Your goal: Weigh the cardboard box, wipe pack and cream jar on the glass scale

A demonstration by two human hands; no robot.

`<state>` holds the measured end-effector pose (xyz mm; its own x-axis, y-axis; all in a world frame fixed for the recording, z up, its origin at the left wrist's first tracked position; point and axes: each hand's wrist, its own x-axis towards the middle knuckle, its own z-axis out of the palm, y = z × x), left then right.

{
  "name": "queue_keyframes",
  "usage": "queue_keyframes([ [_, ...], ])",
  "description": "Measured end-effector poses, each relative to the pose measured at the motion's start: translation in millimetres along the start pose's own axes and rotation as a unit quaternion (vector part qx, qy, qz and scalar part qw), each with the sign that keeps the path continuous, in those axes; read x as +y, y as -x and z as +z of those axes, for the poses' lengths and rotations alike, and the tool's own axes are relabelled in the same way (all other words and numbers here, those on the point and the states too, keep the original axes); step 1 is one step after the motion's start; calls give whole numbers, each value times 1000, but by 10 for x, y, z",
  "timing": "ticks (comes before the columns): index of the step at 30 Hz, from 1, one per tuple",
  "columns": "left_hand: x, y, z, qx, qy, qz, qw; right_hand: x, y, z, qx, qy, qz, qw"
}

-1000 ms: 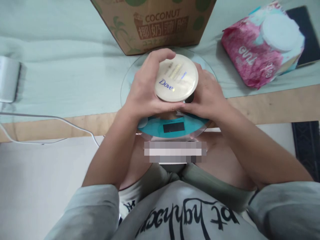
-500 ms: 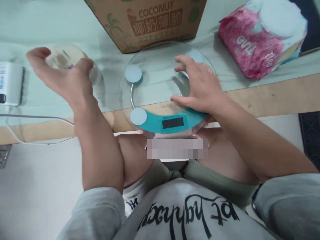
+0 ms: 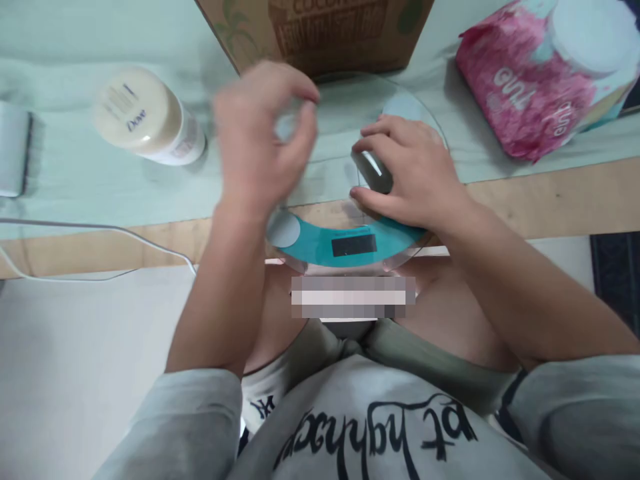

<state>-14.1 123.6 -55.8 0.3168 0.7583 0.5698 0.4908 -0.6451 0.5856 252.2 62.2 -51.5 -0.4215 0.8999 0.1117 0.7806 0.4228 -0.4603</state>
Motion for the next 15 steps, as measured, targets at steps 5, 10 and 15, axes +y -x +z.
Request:
queue_keyframes([
  [5,-69,96,519,-176,76,-47,980,-10,17,5,-9,4,-9,1000],
  [10,-139,115,532,-145,77,-46,985,-62,-12,-73,-11,-23,14,1000],
  [15,-220,-100,214,-48,99,-8,994,71,-257,-315,161,-65,80,982],
])
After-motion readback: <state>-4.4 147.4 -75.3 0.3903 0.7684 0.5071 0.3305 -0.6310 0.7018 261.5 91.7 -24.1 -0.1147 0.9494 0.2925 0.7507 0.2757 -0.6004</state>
